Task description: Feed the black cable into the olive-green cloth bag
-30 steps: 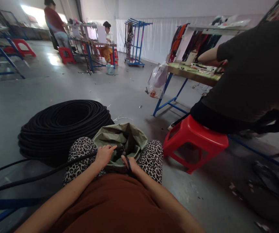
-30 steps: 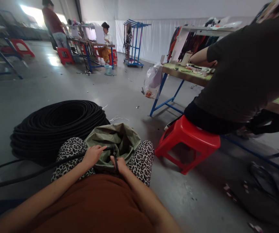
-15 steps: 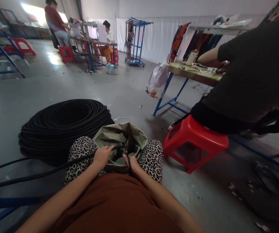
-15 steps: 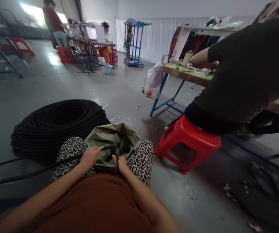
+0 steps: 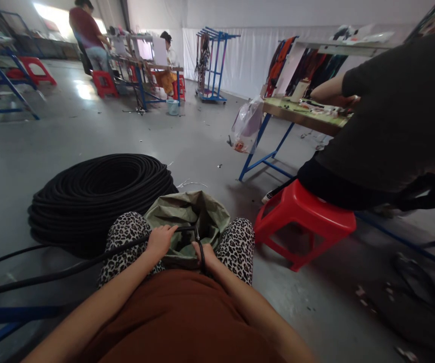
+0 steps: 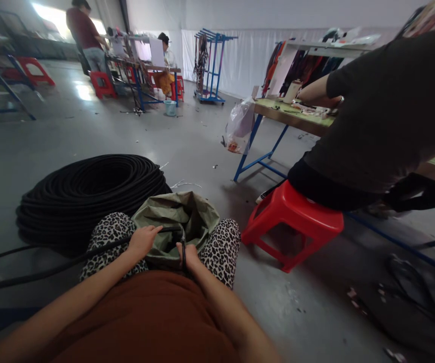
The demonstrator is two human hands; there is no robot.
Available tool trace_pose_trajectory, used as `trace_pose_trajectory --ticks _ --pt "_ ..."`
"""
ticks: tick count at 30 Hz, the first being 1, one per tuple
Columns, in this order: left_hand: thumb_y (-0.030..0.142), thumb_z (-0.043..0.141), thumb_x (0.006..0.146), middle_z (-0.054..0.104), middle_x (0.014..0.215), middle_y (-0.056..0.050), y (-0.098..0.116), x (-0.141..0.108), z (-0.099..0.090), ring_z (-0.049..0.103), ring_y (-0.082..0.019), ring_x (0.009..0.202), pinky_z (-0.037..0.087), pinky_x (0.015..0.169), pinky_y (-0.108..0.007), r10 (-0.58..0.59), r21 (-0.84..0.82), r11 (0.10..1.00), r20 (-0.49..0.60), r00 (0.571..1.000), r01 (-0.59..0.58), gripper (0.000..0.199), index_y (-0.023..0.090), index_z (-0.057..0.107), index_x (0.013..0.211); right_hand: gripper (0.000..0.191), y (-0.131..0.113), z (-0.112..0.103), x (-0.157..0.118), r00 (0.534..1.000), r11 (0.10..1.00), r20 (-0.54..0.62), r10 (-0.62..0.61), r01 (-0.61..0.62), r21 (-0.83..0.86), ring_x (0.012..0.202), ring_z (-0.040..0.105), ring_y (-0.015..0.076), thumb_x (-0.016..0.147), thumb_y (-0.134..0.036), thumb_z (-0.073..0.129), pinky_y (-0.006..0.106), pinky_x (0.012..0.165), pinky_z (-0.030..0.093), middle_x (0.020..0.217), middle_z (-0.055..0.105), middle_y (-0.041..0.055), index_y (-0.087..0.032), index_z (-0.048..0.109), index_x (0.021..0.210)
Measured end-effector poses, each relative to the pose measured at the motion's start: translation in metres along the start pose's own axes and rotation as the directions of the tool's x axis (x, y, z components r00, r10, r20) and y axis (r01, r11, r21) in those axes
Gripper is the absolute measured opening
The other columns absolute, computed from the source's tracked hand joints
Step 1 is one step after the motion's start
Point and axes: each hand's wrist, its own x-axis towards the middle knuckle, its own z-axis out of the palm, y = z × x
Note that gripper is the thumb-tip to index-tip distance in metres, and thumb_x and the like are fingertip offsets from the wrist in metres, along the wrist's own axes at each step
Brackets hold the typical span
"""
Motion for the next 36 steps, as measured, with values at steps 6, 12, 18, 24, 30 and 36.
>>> trace_pose_trajectory --ticks 6,12,18,24,30,36 --pt "0.007 0.039 0.088 0.070 0.108 -0.011 0.002 0.000 -0.002 0.064 -0.021 0.098 0.046 0.084 -0.034 -0.018 0.021 1.000 0.004 1.000 0.018 0.050 0.021 0.060 0.131 0.041 -0.007 -0.001 -0.006 0.992 0.992 -0.062 0.113 -0.110 0.054 0.036 0.046 0.0120 0.094 -0.045 0.055 0.021 0.036 0.037 0.046 0.045 -0.0012 -0.017 0.054 0.064" --pt "0.015 0.038 0.093 0.071 0.111 -0.009 0.002 -0.001 -0.009 0.064 -0.021 0.101 0.046 0.084 -0.032 -0.049 -0.019 0.999 -0.056 0.997 0.048 0.044 0.022 0.059 0.132 0.044 -0.014 -0.004 -0.011 0.989 0.963 0.005 0.149 -0.146 0.225 0.040 0.048 0.0096 0.095 -0.052 0.052 0.019 0.041 0.042 0.052 0.049 -0.0016 -0.016 0.054 0.070" --pt "0.018 0.041 0.094 0.071 0.113 -0.009 0.002 -0.002 -0.015 0.065 -0.021 0.101 0.047 0.086 -0.032 -0.062 -0.083 0.995 -0.110 0.992 0.053 0.041 0.020 0.061 0.130 0.038 -0.002 -0.001 0.000 0.997 0.979 0.058 0.042 -0.053 0.199 0.043 0.050 0.0087 0.094 -0.048 0.055 0.018 0.045 0.044 0.056 0.053 -0.0015 -0.015 0.057 0.075" --pt "0.017 0.041 0.094 0.072 0.112 -0.010 0.003 -0.003 -0.013 0.065 -0.021 0.101 0.048 0.087 -0.032 -0.041 -0.093 0.995 -0.128 0.991 0.029 0.040 0.020 0.062 0.127 0.038 0.003 0.000 0.006 0.996 0.988 0.086 0.011 -0.024 0.155 0.045 0.051 0.0091 0.095 -0.047 0.054 0.019 0.045 0.043 0.056 0.054 -0.0010 -0.013 0.058 0.079" --pt "0.017 0.041 0.094 0.071 0.110 -0.010 0.000 -0.003 -0.006 0.065 -0.022 0.098 0.047 0.084 -0.033 -0.021 -0.046 0.999 -0.113 0.993 0.016 0.040 0.021 0.061 0.128 0.036 0.005 0.000 0.008 0.995 0.985 0.095 -0.001 -0.016 0.173 0.045 0.050 0.0090 0.093 -0.048 0.058 0.019 0.046 0.044 0.057 0.054 -0.0015 -0.014 0.058 0.079" --pt "0.015 0.039 0.093 0.071 0.109 -0.009 -0.003 -0.003 -0.001 0.065 -0.022 0.098 0.045 0.082 -0.034 -0.009 -0.013 1.000 -0.104 0.994 0.007 0.043 0.023 0.061 0.129 0.037 0.003 0.000 0.005 0.996 0.984 0.094 0.001 -0.018 0.177 0.045 0.050 0.0096 0.091 -0.050 0.060 0.019 0.045 0.043 0.057 0.053 -0.0013 -0.016 0.058 0.077"
